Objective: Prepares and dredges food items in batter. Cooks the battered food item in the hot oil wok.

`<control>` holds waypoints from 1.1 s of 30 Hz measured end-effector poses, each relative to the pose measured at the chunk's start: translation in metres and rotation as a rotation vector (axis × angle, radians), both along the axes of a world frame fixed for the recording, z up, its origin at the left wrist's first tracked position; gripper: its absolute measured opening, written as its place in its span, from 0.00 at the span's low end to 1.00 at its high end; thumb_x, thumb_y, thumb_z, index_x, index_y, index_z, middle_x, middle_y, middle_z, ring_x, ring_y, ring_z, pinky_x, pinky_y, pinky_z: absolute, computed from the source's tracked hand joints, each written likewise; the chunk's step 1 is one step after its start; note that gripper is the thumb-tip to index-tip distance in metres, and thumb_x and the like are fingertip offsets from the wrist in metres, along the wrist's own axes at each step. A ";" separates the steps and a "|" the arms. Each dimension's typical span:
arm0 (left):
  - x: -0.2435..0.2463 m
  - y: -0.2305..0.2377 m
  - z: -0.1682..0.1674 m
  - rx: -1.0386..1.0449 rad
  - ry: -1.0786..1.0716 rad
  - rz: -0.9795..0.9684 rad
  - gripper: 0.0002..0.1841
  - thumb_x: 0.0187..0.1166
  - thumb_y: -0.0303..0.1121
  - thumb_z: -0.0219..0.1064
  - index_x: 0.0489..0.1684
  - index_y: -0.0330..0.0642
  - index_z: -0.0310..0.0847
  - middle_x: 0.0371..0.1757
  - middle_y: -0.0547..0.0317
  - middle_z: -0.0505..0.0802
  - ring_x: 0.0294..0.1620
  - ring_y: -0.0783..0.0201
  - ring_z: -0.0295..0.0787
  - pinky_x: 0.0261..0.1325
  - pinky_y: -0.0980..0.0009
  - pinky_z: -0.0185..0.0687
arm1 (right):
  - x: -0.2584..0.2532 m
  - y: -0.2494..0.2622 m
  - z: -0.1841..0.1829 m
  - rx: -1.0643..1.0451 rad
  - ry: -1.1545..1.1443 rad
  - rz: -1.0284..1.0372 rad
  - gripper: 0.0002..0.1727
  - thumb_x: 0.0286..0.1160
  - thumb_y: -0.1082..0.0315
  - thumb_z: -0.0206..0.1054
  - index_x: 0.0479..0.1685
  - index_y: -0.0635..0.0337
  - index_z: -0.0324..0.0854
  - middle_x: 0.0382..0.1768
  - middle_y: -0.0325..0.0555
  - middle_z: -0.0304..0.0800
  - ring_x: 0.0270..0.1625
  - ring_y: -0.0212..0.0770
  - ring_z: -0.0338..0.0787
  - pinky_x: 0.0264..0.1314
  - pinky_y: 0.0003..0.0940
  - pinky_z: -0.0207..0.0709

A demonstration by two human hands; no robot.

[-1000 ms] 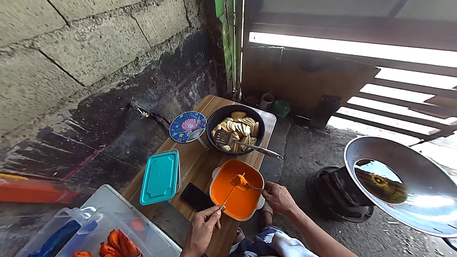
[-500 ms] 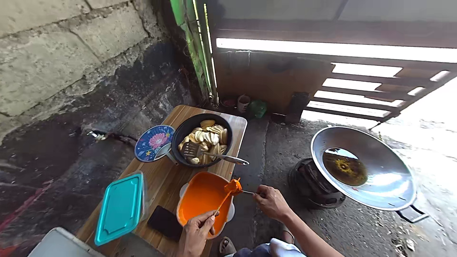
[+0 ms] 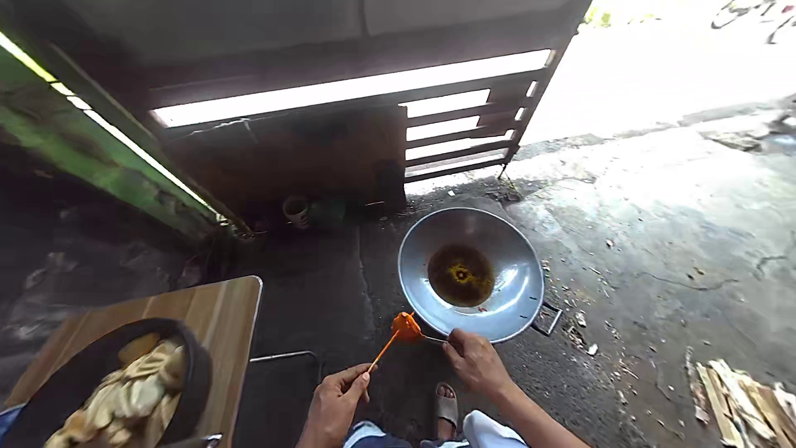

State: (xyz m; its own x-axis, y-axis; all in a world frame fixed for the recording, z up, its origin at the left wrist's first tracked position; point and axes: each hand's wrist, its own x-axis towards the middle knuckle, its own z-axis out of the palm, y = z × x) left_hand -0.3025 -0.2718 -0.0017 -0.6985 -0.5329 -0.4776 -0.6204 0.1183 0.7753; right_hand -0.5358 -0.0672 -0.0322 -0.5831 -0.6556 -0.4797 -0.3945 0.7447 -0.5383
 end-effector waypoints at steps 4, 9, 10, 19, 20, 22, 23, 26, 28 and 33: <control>-0.102 -0.015 -0.024 0.067 -0.102 -0.221 0.16 0.88 0.43 0.60 0.60 0.56 0.93 0.30 0.71 0.94 0.27 0.73 0.85 0.39 0.68 0.81 | -0.055 0.027 -0.022 0.089 0.007 -0.160 0.21 0.87 0.51 0.56 0.55 0.55 0.88 0.50 0.50 0.95 0.60 0.49 0.92 0.71 0.52 0.78; -0.213 -0.047 -0.060 0.089 -0.267 -0.500 0.17 0.89 0.45 0.58 0.60 0.55 0.92 0.32 0.68 0.94 0.30 0.70 0.86 0.42 0.64 0.82 | -0.085 0.035 -0.074 0.140 -0.105 -0.395 0.19 0.85 0.52 0.60 0.52 0.55 0.89 0.48 0.50 0.95 0.58 0.49 0.93 0.68 0.53 0.80; -0.231 -0.053 -0.069 0.092 -0.293 -0.542 0.17 0.89 0.44 0.58 0.60 0.55 0.93 0.33 0.68 0.95 0.30 0.70 0.87 0.43 0.64 0.82 | -0.087 0.034 -0.084 0.151 -0.129 -0.443 0.18 0.85 0.52 0.60 0.53 0.55 0.89 0.49 0.50 0.95 0.58 0.49 0.93 0.68 0.53 0.80; -0.354 -0.082 -0.153 0.117 -0.484 -0.764 0.17 0.87 0.43 0.57 0.58 0.54 0.93 0.34 0.68 0.96 0.32 0.69 0.89 0.46 0.60 0.80 | -0.107 -0.008 -0.144 0.284 -0.242 -0.769 0.17 0.85 0.54 0.60 0.52 0.55 0.90 0.50 0.51 0.96 0.61 0.51 0.93 0.68 0.55 0.80; -0.363 -0.084 -0.161 0.112 -0.516 -0.777 0.17 0.87 0.43 0.57 0.58 0.54 0.93 0.34 0.67 0.97 0.33 0.69 0.89 0.46 0.59 0.80 | -0.111 -0.014 -0.146 0.314 -0.272 -0.779 0.17 0.85 0.55 0.60 0.53 0.55 0.90 0.51 0.51 0.95 0.62 0.51 0.92 0.68 0.55 0.80; -0.378 -0.085 -0.177 0.097 -0.572 -0.794 0.17 0.87 0.43 0.56 0.56 0.54 0.94 0.34 0.68 0.97 0.31 0.69 0.88 0.43 0.60 0.78 | -0.121 -0.024 -0.153 0.361 -0.334 -0.797 0.17 0.85 0.55 0.59 0.54 0.55 0.89 0.53 0.52 0.95 0.64 0.52 0.91 0.69 0.56 0.80; -0.384 -0.085 -0.183 0.089 -0.597 -0.797 0.17 0.88 0.43 0.56 0.56 0.54 0.94 0.33 0.68 0.96 0.29 0.70 0.86 0.41 0.61 0.77 | -0.127 -0.027 -0.156 0.381 -0.359 -0.804 0.17 0.85 0.55 0.59 0.55 0.55 0.89 0.54 0.52 0.95 0.64 0.52 0.91 0.69 0.56 0.79; -0.399 -0.085 -0.199 0.055 -0.660 -0.792 0.17 0.87 0.44 0.57 0.55 0.56 0.94 0.33 0.69 0.97 0.26 0.71 0.85 0.37 0.63 0.75 | -0.142 -0.034 -0.163 0.421 -0.432 -0.796 0.18 0.85 0.55 0.58 0.56 0.54 0.88 0.56 0.52 0.94 0.65 0.52 0.91 0.68 0.56 0.80; -0.405 -0.084 -0.205 0.034 -0.696 -0.796 0.17 0.87 0.44 0.57 0.55 0.57 0.94 0.32 0.70 0.96 0.25 0.72 0.84 0.36 0.65 0.74 | -0.147 -0.036 -0.166 0.439 -0.476 -0.773 0.19 0.86 0.55 0.57 0.58 0.55 0.87 0.57 0.53 0.93 0.66 0.52 0.90 0.68 0.56 0.80; -0.417 -0.079 -0.211 -0.094 -0.729 -0.883 0.18 0.85 0.46 0.55 0.56 0.58 0.93 0.41 0.66 0.98 0.45 0.64 0.95 0.55 0.53 0.84 | -0.149 -0.032 -0.159 0.476 -0.523 -0.730 0.19 0.85 0.56 0.56 0.60 0.57 0.85 0.59 0.55 0.92 0.66 0.52 0.91 0.67 0.56 0.82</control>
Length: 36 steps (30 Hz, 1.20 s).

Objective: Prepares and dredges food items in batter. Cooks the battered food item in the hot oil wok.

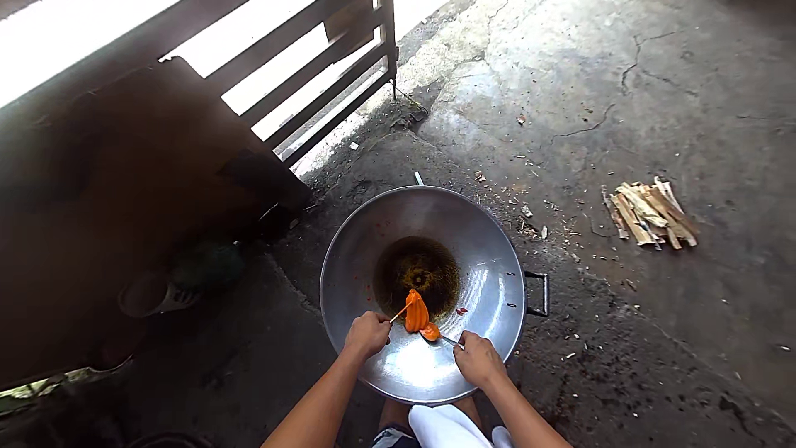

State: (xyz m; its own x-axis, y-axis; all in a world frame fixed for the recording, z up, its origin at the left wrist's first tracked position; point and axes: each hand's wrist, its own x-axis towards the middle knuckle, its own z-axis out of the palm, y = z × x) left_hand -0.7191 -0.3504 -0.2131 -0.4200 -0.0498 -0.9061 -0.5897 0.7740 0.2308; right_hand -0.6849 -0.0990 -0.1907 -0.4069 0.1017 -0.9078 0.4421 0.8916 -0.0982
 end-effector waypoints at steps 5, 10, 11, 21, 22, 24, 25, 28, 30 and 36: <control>-0.024 0.014 0.022 -0.194 -0.006 -0.349 0.20 0.84 0.46 0.53 0.63 0.55 0.88 0.62 0.50 0.93 0.66 0.48 0.90 0.63 0.41 0.84 | 0.001 -0.001 0.035 0.128 0.042 0.279 0.20 0.86 0.63 0.53 0.71 0.56 0.79 0.62 0.56 0.91 0.68 0.55 0.90 0.69 0.55 0.80; -0.034 0.015 0.028 -0.246 0.033 -0.557 0.20 0.85 0.45 0.53 0.57 0.47 0.88 0.59 0.45 0.93 0.64 0.44 0.90 0.59 0.40 0.85 | -0.005 -0.004 0.040 0.123 0.305 0.412 0.23 0.86 0.74 0.51 0.75 0.49 0.79 0.59 0.57 0.90 0.59 0.58 0.92 0.62 0.53 0.83; -0.036 0.015 0.029 -0.249 0.036 -0.575 0.19 0.85 0.45 0.53 0.56 0.45 0.88 0.59 0.44 0.93 0.63 0.43 0.90 0.59 0.41 0.85 | -0.009 -0.005 0.037 0.116 0.367 0.436 0.24 0.85 0.75 0.52 0.74 0.49 0.80 0.58 0.58 0.90 0.59 0.58 0.92 0.61 0.52 0.82; -0.036 0.017 0.033 -0.234 0.070 -0.636 0.19 0.86 0.44 0.52 0.56 0.47 0.88 0.57 0.46 0.94 0.62 0.44 0.91 0.57 0.42 0.85 | -0.059 -0.047 0.037 0.086 0.308 0.542 0.22 0.89 0.75 0.47 0.73 0.56 0.80 0.66 0.60 0.87 0.69 0.58 0.87 0.71 0.52 0.76; -0.036 0.017 0.033 -0.229 0.076 -0.630 0.19 0.86 0.44 0.52 0.57 0.47 0.88 0.57 0.45 0.94 0.62 0.43 0.91 0.57 0.40 0.85 | -0.060 -0.049 0.038 0.087 0.298 0.537 0.22 0.89 0.74 0.47 0.73 0.57 0.80 0.66 0.61 0.87 0.70 0.59 0.87 0.72 0.53 0.76; -0.035 0.018 0.034 -0.222 0.084 -0.629 0.19 0.87 0.43 0.52 0.57 0.46 0.87 0.58 0.45 0.93 0.62 0.43 0.91 0.57 0.40 0.84 | -0.059 -0.052 0.038 0.103 0.275 0.527 0.22 0.89 0.74 0.47 0.73 0.56 0.80 0.67 0.60 0.87 0.70 0.58 0.86 0.73 0.53 0.75; -0.034 0.019 0.036 -0.223 0.087 -0.635 0.18 0.87 0.42 0.52 0.57 0.46 0.87 0.58 0.45 0.93 0.62 0.43 0.91 0.57 0.40 0.85 | -0.059 -0.053 0.038 0.114 0.265 0.524 0.22 0.89 0.74 0.47 0.73 0.56 0.80 0.67 0.60 0.87 0.70 0.58 0.86 0.73 0.53 0.76; -0.035 0.022 0.048 -0.245 0.099 -0.667 0.16 0.86 0.37 0.53 0.57 0.45 0.87 0.58 0.44 0.93 0.61 0.42 0.91 0.56 0.42 0.86 | -0.058 -0.053 0.034 0.139 0.258 0.511 0.22 0.89 0.74 0.47 0.74 0.55 0.80 0.66 0.59 0.87 0.69 0.58 0.87 0.72 0.53 0.76; -0.036 0.023 0.063 -0.278 0.094 -0.674 0.15 0.86 0.34 0.53 0.55 0.43 0.87 0.56 0.44 0.93 0.61 0.42 0.91 0.54 0.43 0.86 | -0.056 -0.050 0.033 0.144 0.269 0.501 0.22 0.89 0.74 0.47 0.74 0.55 0.79 0.65 0.59 0.87 0.69 0.57 0.87 0.72 0.52 0.76; -0.009 0.013 0.099 -0.281 0.048 -0.713 0.16 0.87 0.34 0.52 0.57 0.46 0.88 0.57 0.45 0.93 0.61 0.43 0.91 0.55 0.44 0.86 | -0.030 -0.035 0.042 0.125 0.352 0.440 0.22 0.87 0.74 0.49 0.72 0.53 0.81 0.61 0.58 0.89 0.66 0.57 0.89 0.67 0.50 0.79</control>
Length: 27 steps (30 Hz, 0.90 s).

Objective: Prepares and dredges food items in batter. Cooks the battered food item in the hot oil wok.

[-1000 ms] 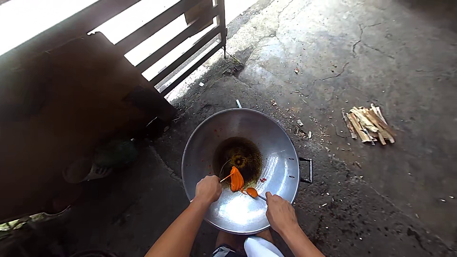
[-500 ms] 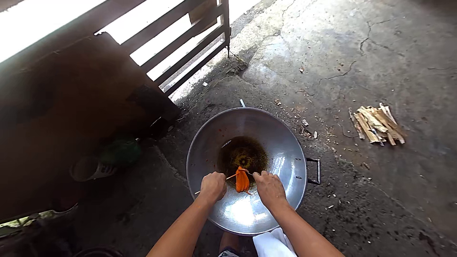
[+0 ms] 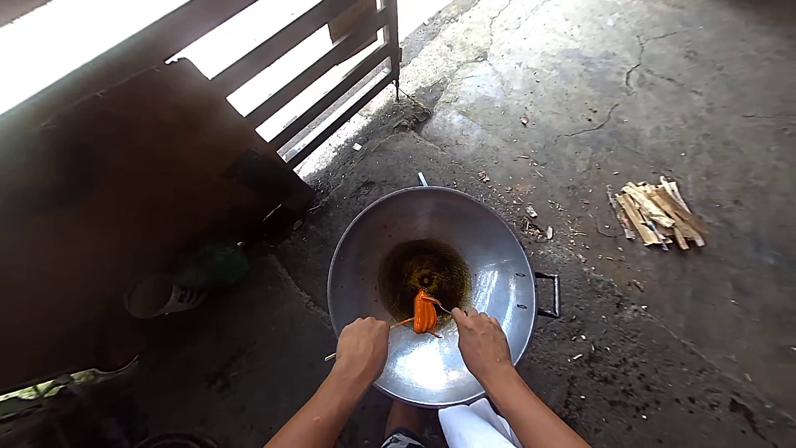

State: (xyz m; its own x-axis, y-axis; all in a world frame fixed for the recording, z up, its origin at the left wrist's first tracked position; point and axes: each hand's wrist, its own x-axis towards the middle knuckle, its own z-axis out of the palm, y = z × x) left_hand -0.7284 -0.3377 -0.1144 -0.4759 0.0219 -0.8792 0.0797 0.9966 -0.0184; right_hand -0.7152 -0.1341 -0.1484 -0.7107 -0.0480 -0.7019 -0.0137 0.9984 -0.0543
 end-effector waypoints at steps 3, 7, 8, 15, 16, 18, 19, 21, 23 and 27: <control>0.025 0.005 -0.008 -0.005 -0.028 -0.012 0.15 0.85 0.32 0.54 0.55 0.45 0.88 0.56 0.46 0.94 0.60 0.42 0.91 0.54 0.44 0.87 | 0.023 0.005 -0.002 -0.008 0.035 0.029 0.21 0.86 0.74 0.51 0.70 0.52 0.83 0.57 0.57 0.91 0.61 0.56 0.91 0.64 0.50 0.80; 0.040 0.012 -0.021 -0.019 -0.017 0.022 0.16 0.84 0.29 0.53 0.58 0.46 0.87 0.58 0.47 0.93 0.64 0.44 0.90 0.55 0.47 0.87 | 0.042 0.002 -0.007 -0.003 -0.006 0.038 0.20 0.86 0.74 0.51 0.67 0.52 0.84 0.55 0.56 0.91 0.60 0.55 0.91 0.62 0.49 0.81; 0.040 0.013 -0.022 -0.020 -0.019 0.032 0.16 0.84 0.29 0.53 0.59 0.46 0.87 0.59 0.47 0.93 0.64 0.44 0.89 0.56 0.47 0.87 | 0.045 0.000 -0.010 -0.001 -0.017 0.042 0.20 0.86 0.74 0.51 0.67 0.53 0.84 0.55 0.56 0.91 0.60 0.55 0.91 0.62 0.49 0.81; 0.039 0.011 -0.028 -0.048 -0.007 0.062 0.16 0.84 0.29 0.53 0.58 0.46 0.88 0.59 0.47 0.93 0.65 0.44 0.89 0.55 0.47 0.87 | 0.050 -0.012 -0.027 -0.011 -0.037 0.036 0.20 0.87 0.74 0.50 0.69 0.53 0.83 0.58 0.57 0.90 0.63 0.56 0.90 0.65 0.49 0.80; 0.038 0.011 -0.029 -0.046 -0.009 0.071 0.16 0.84 0.29 0.53 0.58 0.46 0.88 0.59 0.47 0.93 0.65 0.43 0.89 0.56 0.45 0.87 | 0.049 -0.014 -0.026 -0.020 -0.048 0.028 0.21 0.87 0.74 0.50 0.70 0.53 0.82 0.59 0.58 0.90 0.64 0.57 0.89 0.66 0.50 0.79; 0.038 0.011 -0.029 -0.054 -0.010 0.073 0.16 0.84 0.30 0.53 0.57 0.46 0.88 0.59 0.47 0.93 0.66 0.44 0.89 0.56 0.46 0.87 | 0.048 -0.014 -0.023 -0.022 -0.034 0.028 0.20 0.87 0.74 0.50 0.68 0.54 0.83 0.57 0.58 0.90 0.62 0.56 0.90 0.65 0.50 0.80; 0.038 0.011 -0.029 -0.057 -0.011 0.073 0.16 0.84 0.30 0.53 0.57 0.46 0.88 0.59 0.48 0.93 0.66 0.45 0.89 0.56 0.46 0.87 | 0.048 -0.013 -0.021 -0.018 -0.022 0.028 0.20 0.87 0.74 0.50 0.68 0.53 0.84 0.57 0.57 0.90 0.62 0.56 0.90 0.64 0.50 0.80; 0.037 0.011 -0.029 -0.061 -0.014 0.080 0.16 0.84 0.31 0.53 0.57 0.46 0.88 0.59 0.48 0.93 0.66 0.45 0.88 0.56 0.46 0.87 | 0.049 -0.009 -0.016 -0.012 0.022 0.025 0.20 0.85 0.74 0.52 0.66 0.53 0.85 0.55 0.57 0.91 0.60 0.55 0.91 0.63 0.49 0.81; 0.036 0.011 -0.029 -0.066 -0.015 0.093 0.16 0.83 0.31 0.54 0.56 0.47 0.88 0.59 0.48 0.93 0.66 0.45 0.89 0.56 0.46 0.87 | 0.050 -0.005 -0.015 0.007 0.042 0.025 0.19 0.85 0.74 0.52 0.64 0.53 0.86 0.54 0.56 0.91 0.60 0.55 0.91 0.62 0.48 0.81; 0.037 0.013 -0.031 -0.075 -0.012 0.105 0.16 0.83 0.31 0.53 0.56 0.47 0.88 0.59 0.49 0.93 0.66 0.45 0.89 0.56 0.47 0.87 | 0.052 -0.001 -0.025 0.019 0.005 0.030 0.20 0.86 0.74 0.51 0.66 0.52 0.85 0.56 0.56 0.91 0.62 0.55 0.90 0.65 0.48 0.80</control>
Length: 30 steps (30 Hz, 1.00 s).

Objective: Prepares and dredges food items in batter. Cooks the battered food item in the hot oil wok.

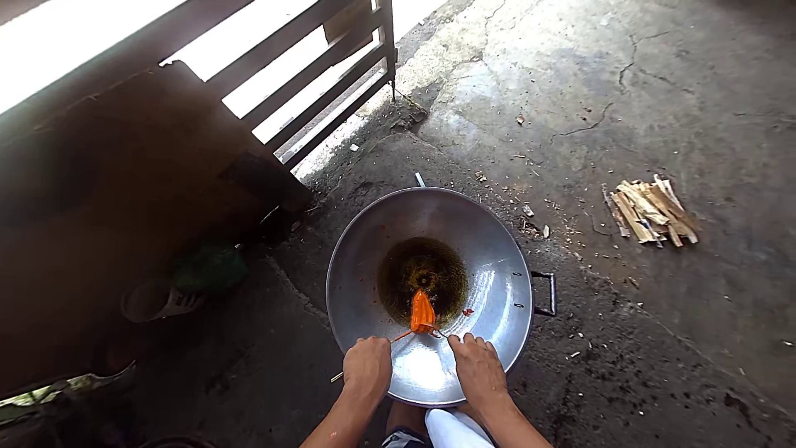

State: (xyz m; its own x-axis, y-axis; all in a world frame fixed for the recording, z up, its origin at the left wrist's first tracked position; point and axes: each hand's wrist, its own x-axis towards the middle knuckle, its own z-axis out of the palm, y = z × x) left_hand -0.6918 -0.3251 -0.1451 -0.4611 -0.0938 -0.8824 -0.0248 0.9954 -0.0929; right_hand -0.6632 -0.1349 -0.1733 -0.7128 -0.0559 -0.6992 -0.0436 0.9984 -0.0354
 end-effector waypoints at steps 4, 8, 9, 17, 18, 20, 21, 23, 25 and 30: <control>0.000 0.001 0.001 -0.014 0.002 0.008 0.16 0.83 0.31 0.53 0.57 0.48 0.88 0.59 0.50 0.93 0.66 0.45 0.88 0.56 0.47 0.87 | 0.004 -0.002 -0.003 -0.012 0.022 0.006 0.19 0.86 0.73 0.52 0.66 0.52 0.85 0.54 0.55 0.91 0.61 0.55 0.90 0.64 0.48 0.80; -0.001 0.000 0.001 -0.022 0.001 0.015 0.16 0.83 0.31 0.54 0.57 0.48 0.88 0.60 0.50 0.93 0.67 0.45 0.88 0.56 0.47 0.87 | 0.006 0.002 0.002 -0.004 0.060 -0.033 0.19 0.84 0.74 0.54 0.63 0.51 0.88 0.53 0.55 0.93 0.59 0.55 0.91 0.63 0.48 0.81; -0.001 0.000 0.000 -0.022 0.001 0.017 0.16 0.83 0.31 0.54 0.57 0.48 0.88 0.60 0.50 0.93 0.67 0.45 0.88 0.56 0.47 0.87 | 0.007 0.004 0.000 -0.001 0.049 -0.035 0.19 0.85 0.74 0.54 0.64 0.51 0.87 0.54 0.55 0.93 0.60 0.55 0.91 0.64 0.48 0.80; 0.000 -0.001 0.002 -0.034 0.010 0.017 0.16 0.83 0.30 0.54 0.56 0.48 0.88 0.59 0.49 0.93 0.66 0.45 0.89 0.56 0.47 0.87 | 0.006 0.008 -0.005 -0.030 0.054 -0.009 0.19 0.85 0.74 0.53 0.64 0.51 0.87 0.53 0.54 0.92 0.60 0.54 0.91 0.63 0.46 0.81; 0.000 -0.002 0.002 -0.033 0.010 0.017 0.16 0.84 0.30 0.53 0.57 0.47 0.88 0.60 0.48 0.93 0.66 0.45 0.89 0.57 0.47 0.87 | 0.006 0.008 -0.005 -0.038 0.038 -0.013 0.19 0.86 0.74 0.53 0.65 0.51 0.86 0.53 0.55 0.92 0.60 0.54 0.91 0.64 0.47 0.80; 0.000 -0.002 0.004 -0.034 0.006 0.020 0.16 0.84 0.31 0.53 0.57 0.47 0.88 0.59 0.48 0.93 0.66 0.44 0.89 0.57 0.47 0.87 | 0.004 0.006 -0.005 -0.053 -0.009 -0.029 0.20 0.87 0.74 0.51 0.67 0.52 0.85 0.56 0.56 0.91 0.63 0.56 0.90 0.67 0.49 0.79; -0.001 -0.002 0.004 -0.039 0.005 0.019 0.16 0.84 0.31 0.53 0.57 0.47 0.88 0.59 0.48 0.93 0.66 0.45 0.89 0.57 0.47 0.87 | 0.003 0.006 -0.006 -0.054 -0.001 -0.034 0.20 0.87 0.74 0.51 0.66 0.52 0.85 0.56 0.56 0.91 0.63 0.55 0.90 0.67 0.49 0.79; -0.001 -0.002 0.004 -0.038 0.002 0.018 0.15 0.84 0.32 0.54 0.56 0.47 0.88 0.59 0.49 0.94 0.65 0.45 0.90 0.56 0.47 0.87 | 0.002 0.008 -0.002 -0.052 0.037 -0.049 0.20 0.86 0.74 0.52 0.66 0.51 0.86 0.55 0.55 0.92 0.62 0.54 0.90 0.66 0.48 0.80; -0.001 -0.003 0.004 -0.039 -0.002 0.016 0.15 0.84 0.33 0.54 0.56 0.48 0.88 0.58 0.49 0.94 0.64 0.46 0.90 0.56 0.47 0.87 | -0.001 0.013 0.002 -0.048 0.085 -0.059 0.20 0.85 0.75 0.54 0.65 0.51 0.87 0.53 0.55 0.92 0.59 0.54 0.91 0.63 0.48 0.81; -0.003 -0.004 0.007 -0.032 -0.003 0.019 0.16 0.84 0.35 0.53 0.56 0.49 0.89 0.58 0.49 0.94 0.63 0.47 0.91 0.57 0.47 0.87 | -0.008 0.024 -0.002 -0.011 0.015 -0.061 0.21 0.88 0.72 0.51 0.68 0.49 0.86 0.56 0.55 0.92 0.62 0.54 0.90 0.67 0.47 0.78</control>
State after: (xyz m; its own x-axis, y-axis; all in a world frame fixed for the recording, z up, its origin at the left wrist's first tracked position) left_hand -0.6946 -0.3294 -0.1383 -0.4567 -0.1309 -0.8800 -0.0432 0.9912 -0.1250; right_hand -0.6716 -0.1108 -0.1752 -0.7253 -0.0197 -0.6882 0.0168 0.9988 -0.0462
